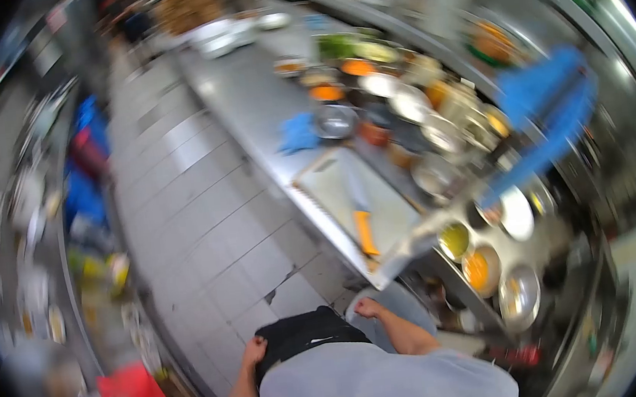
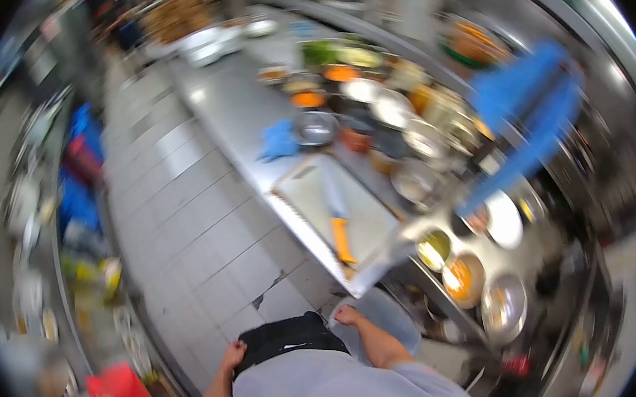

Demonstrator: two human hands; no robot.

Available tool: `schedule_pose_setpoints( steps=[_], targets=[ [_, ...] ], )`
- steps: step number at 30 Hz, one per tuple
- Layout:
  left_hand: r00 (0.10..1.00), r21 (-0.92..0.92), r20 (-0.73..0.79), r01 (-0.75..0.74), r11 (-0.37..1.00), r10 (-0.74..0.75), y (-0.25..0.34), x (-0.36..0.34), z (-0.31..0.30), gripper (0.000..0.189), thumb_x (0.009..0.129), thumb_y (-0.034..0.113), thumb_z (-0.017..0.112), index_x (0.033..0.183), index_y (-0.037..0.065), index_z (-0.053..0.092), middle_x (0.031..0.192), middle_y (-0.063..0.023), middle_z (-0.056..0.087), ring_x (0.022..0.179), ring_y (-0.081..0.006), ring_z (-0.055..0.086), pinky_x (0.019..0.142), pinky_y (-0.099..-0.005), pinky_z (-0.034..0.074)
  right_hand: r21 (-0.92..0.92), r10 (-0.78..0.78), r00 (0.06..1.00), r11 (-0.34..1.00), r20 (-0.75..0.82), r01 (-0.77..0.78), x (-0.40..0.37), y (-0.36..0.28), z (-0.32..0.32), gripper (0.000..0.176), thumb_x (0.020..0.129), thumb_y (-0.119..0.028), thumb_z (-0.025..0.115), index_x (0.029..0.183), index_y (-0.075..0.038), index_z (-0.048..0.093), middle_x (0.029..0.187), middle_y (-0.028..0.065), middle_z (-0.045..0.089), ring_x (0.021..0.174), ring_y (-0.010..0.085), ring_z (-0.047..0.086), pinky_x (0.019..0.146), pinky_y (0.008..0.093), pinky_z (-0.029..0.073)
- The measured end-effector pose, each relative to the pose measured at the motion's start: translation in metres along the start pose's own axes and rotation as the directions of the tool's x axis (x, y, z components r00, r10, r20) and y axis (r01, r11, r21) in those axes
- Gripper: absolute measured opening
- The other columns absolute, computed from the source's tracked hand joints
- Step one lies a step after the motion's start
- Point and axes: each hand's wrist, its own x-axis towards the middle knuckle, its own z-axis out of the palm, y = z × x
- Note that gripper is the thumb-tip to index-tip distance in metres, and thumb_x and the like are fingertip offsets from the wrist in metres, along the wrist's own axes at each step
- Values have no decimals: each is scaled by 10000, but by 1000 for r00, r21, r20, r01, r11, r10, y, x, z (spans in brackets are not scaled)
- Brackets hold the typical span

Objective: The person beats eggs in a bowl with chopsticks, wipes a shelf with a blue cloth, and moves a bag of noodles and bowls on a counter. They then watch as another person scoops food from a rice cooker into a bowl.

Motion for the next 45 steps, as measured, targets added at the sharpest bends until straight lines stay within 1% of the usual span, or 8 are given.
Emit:
schedule_pose_setpoints(
  steps=[2, 12, 16, 25, 30, 35, 37, 45],
  targets=[
    [973, -103, -229, -47, 994, 22, 9, 1, 4, 359, 861, 334, 618, 1005, 5, 628, 966, -227, 687, 961, -385, 656, 835, -445, 508, 71, 25, 997, 997, 74, -30, 3, -17, -3, 208, 885, -270, 651, 957, -82, 703, 805, 80, 685, 708, 180, 650, 577, 367, 543],
    [943, -421, -161, 201, 884, -291, 18, 19, -50, 511, 846, 381, 689, 1201, 17, 639, 1203, -205, 660, 1143, -344, 618, 982, -405, 480, 17, 249, 911, 963, 329, -270, 41, -30, -6, 180, 904, -213, 611, 1017, -105, 701, 867, 26, 683, 771, 169, 644, 584, 362, 524],
    [957, -508, -114, 175, 843, -267, -7, 73, -70, 535, 831, 394, 715, 1208, 22, 638, 1193, -209, 663, 1138, -339, 621, 981, -403, 482, -124, 241, 939, 968, 245, -216, 48, -121, -29, 182, 918, -165, 582, 1055, -108, 688, 874, 19, 674, 779, 167, 640, 604, 359, 520],
    [929, -511, -169, 203, 835, -329, -64, 135, -201, 534, 726, 247, 769, 1195, 32, 632, 1121, -211, 684, 1072, -327, 656, 913, -404, 520, 4, 116, 909, 992, 400, -128, 194, -261, -28, 241, 899, -150, 575, 1109, -54, 645, 896, 40, 646, 780, 182, 642, 662, 388, 555],
    [881, -535, -123, 328, 778, -456, -107, 136, -265, 579, 666, 195, 782, 1202, 33, 632, 1072, -219, 694, 1031, -335, 673, 882, -402, 537, 13, 90, 967, 995, 239, -96, 223, -427, 1, 167, 956, -202, 606, 1034, -59, 636, 824, 9, 629, 692, 151, 608, 524, 321, 470],
    [838, -519, -159, 378, 766, -522, -149, 149, -280, 564, 668, 244, 789, 1176, 40, 655, 1081, -207, 697, 1040, -330, 672, 901, -396, 532, -240, -33, 977, 967, 213, 85, 260, -513, 15, 247, 952, -286, 619, 970, -50, 689, 812, 23, 659, 707, 145, 611, 541, 326, 486],
    [798, -628, -149, 380, 680, -583, -150, 152, -281, 557, 685, 285, 780, 1167, 33, 661, 1119, -204, 690, 1064, -325, 663, 923, -389, 521, -209, -26, 991, 977, 131, 53, 240, -558, 23, 298, 938, -283, 623, 1084, -29, 680, 825, 32, 652, 702, 147, 586, 615, 329, 522],
    [831, -705, -41, 370, 605, -555, -145, 194, -325, 552, 711, 322, 752, 1170, 28, 661, 1157, -196, 680, 1102, -325, 644, 953, -387, 506, -355, 149, 928, 935, 341, -20, 357, -570, 29, 302, 896, -260, 658, 1052, -2, 679, 844, 82, 674, 708, 202, 633, 588, 378, 546]
  ],
)
